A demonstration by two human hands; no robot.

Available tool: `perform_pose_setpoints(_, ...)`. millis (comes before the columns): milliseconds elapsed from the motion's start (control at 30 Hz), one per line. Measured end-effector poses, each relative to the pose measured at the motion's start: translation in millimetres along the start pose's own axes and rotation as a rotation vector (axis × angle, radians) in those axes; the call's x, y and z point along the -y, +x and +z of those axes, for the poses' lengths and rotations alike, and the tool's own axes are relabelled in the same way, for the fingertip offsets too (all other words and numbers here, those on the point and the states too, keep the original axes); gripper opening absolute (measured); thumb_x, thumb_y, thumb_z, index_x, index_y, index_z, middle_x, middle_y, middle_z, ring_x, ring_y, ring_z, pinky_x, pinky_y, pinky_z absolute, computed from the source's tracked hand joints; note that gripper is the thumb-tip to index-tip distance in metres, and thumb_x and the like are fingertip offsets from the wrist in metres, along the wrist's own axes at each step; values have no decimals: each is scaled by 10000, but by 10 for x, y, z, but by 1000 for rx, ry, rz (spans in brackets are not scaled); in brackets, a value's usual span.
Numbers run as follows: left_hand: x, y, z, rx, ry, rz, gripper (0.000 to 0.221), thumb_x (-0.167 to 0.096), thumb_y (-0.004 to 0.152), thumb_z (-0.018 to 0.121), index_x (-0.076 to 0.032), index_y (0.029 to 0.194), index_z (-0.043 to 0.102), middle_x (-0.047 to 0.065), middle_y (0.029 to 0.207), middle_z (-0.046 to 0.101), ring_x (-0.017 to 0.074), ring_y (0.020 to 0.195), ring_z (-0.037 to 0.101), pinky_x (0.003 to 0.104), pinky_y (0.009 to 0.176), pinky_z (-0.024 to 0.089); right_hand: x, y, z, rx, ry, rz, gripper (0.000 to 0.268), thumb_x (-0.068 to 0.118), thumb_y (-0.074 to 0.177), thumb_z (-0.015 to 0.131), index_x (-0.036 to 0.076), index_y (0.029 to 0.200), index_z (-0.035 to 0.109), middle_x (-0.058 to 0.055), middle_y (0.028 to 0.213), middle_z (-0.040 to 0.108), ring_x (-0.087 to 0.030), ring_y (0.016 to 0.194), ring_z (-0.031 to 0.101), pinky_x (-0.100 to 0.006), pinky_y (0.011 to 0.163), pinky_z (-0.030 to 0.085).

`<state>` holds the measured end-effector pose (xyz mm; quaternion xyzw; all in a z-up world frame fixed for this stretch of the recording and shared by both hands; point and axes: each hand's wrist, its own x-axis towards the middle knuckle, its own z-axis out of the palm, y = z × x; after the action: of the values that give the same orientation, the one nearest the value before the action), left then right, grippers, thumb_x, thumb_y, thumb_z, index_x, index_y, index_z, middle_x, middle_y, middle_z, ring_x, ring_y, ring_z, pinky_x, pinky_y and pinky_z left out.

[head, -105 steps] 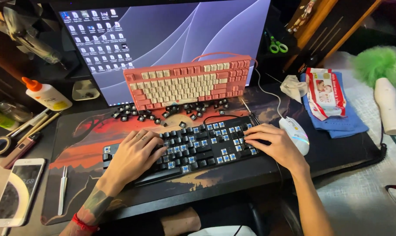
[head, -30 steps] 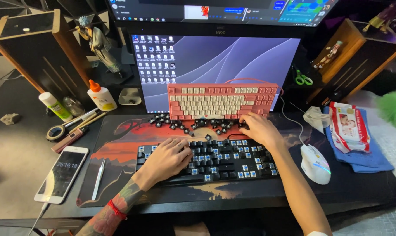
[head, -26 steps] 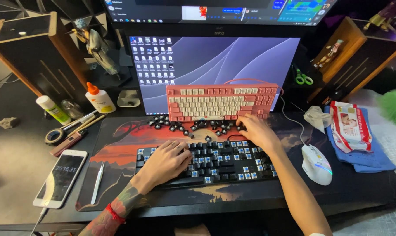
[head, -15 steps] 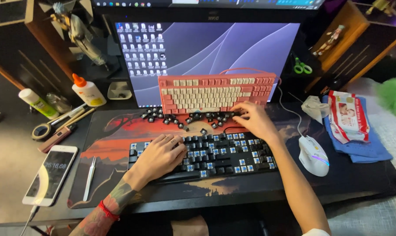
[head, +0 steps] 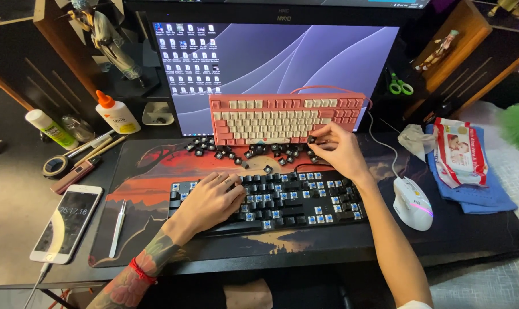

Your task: Installing mechanical switches into a keyboard plate on a desk

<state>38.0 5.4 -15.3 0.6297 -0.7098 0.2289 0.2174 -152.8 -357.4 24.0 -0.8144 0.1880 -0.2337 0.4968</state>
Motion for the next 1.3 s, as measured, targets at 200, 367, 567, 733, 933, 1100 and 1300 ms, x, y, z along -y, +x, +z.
perform_pose_setpoints(200, -23, 31, -58, 13, -1, -3, 157, -174, 1166, 696, -141, 1031, 770, 93, 1025, 697, 316, 852, 708, 375, 770, 528, 229, -45, 8, 149, 406, -45, 513, 13, 1126, 772, -17, 1626, 661, -333, 1374, 837, -405, 1230, 869, -535, 1077, 761)
perform_pose_setpoints(367, -30, 50, -84, 16, -6, -7, 172, -174, 1176, 687, -144, 1029, 773, 91, 1026, 710, 310, 865, 720, 371, 776, 529, 198, -72, -53, 222, 376, -45, 392, 82, 1247, 604, -69, 1589, 721, -367, 1417, 836, -450, 1298, 851, -571, 1124, 711)
perform_pose_setpoints(567, -28, 46, -95, 25, 7, -2, 187, -177, 1175, 689, -140, 1006, 760, 90, 1038, 710, 304, 877, 720, 368, 776, 531, 252, -83, -38, 315, 283, 42, 412, 95, 1272, 537, -31, 1622, 712, -296, 1384, 873, -313, 1155, 871, -428, 1060, 706)
perform_pose_setpoints(733, -26, 43, -89, 22, 14, 0, 162, -187, 1159, 707, -145, 1010, 757, 80, 1050, 705, 301, 879, 718, 367, 779, 534, 155, -70, -64, 349, 159, 86, 361, 85, 1240, 606, 44, 1587, 697, -196, 1202, 924, -141, 906, 840, -294, 939, 716)
perform_pose_setpoints(933, -19, 26, -43, 31, 1, -4, 155, -180, 1146, 727, -134, 1003, 766, 87, 1041, 709, 313, 873, 732, 374, 774, 541, 67, -68, -13, 210, -647, -12, 450, 261, 1081, 898, 216, 1526, 853, -126, 1482, 667, -505, 1291, 793, -636, 1109, 664)
perform_pose_setpoints(1100, -4, -10, 28, 20, 0, -11, 161, -184, 1158, 699, -142, 1022, 774, 88, 1045, 715, 317, 894, 737, 377, 777, 539, -375, 146, 127, 212, -970, -219, 234, 366, 1112, 860, 297, 1330, 908, 63, 1126, 771, -263, 973, 849, -423, 875, 685)
perform_pose_setpoints(1300, -23, 19, -27, 8, 10, 9, 155, -197, 1163, 715, -135, 1050, 803, 108, 1042, 761, 331, 923, 772, 387, 803, 565, -479, 303, 207, 160, -1074, -478, 151, 307, 1113, 858, 169, 1172, 853, 12, 1115, 733, -305, 1072, 802, -414, 843, 687)
